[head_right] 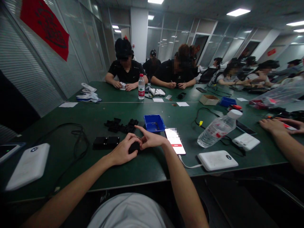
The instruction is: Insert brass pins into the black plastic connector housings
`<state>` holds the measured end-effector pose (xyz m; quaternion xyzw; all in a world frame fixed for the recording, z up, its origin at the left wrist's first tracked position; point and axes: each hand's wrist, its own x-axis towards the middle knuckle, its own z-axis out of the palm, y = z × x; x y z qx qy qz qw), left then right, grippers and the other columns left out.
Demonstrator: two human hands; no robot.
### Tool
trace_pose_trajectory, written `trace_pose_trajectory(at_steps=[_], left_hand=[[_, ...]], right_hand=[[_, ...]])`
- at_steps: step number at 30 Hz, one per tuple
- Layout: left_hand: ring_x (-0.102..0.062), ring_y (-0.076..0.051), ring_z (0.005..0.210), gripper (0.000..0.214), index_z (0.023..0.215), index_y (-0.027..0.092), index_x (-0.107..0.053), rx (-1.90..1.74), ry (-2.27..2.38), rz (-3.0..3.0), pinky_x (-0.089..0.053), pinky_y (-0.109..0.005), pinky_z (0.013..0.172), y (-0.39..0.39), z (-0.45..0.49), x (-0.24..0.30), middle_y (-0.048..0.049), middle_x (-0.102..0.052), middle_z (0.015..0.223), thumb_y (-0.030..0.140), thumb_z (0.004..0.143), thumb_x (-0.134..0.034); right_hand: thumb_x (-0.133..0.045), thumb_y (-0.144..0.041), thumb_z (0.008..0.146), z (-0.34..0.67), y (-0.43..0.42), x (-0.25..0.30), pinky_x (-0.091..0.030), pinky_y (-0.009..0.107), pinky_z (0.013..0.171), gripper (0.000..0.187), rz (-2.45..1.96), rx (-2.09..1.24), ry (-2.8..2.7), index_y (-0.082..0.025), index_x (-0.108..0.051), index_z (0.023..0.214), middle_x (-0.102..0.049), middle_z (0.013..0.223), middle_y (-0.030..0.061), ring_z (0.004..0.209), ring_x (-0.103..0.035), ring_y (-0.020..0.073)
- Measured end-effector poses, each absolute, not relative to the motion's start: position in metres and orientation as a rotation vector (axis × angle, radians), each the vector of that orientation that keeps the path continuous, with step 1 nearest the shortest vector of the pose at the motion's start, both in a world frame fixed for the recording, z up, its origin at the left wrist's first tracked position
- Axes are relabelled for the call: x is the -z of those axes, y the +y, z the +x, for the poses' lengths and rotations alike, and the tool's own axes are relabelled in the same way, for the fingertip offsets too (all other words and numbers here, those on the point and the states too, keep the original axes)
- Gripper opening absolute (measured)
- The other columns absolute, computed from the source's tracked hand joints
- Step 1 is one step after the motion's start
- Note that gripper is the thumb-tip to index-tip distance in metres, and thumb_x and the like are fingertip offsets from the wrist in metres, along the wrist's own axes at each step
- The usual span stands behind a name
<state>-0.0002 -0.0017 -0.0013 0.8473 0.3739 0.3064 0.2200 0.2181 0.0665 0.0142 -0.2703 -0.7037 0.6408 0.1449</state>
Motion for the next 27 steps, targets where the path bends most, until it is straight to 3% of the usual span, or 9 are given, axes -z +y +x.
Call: trace_pose_trajectory(at_steps=[22,27], left_hand=[[-0.064,-0.026,0.111,0.027,0.11,0.024,-0.065,-0.823,1.009,2.396,-0.055,-0.044,0.101,0.0,-0.001,0.004,-0.0077,-0.053,0.124,0.015,0.085,-0.065],[-0.063,-0.027,0.112,0.027,0.111,0.024,-0.067,-0.799,1.022,2.409,-0.055,-0.046,0.102,0.0,-0.002,0.004,-0.008,-0.052,0.125,0.016,0.086,-0.064]], right_hand=[[-0.084,-0.005,0.07,0.221,0.063,-0.024,-0.058,0.022,0.065,0.127,-0.789,-1.803,-2.082,-0.022,-0.004,0.167,-0.074,0.084,-0.0017,0.073,-0.073,0.0138],[-0.081,-0.006,0.073,0.223,0.062,-0.027,-0.058,0.024,0.069,0.12,-0.801,-1.795,-2.075,-0.022,-0.007,0.167,-0.073,0.084,-0.001,0.076,-0.073,0.0139]])
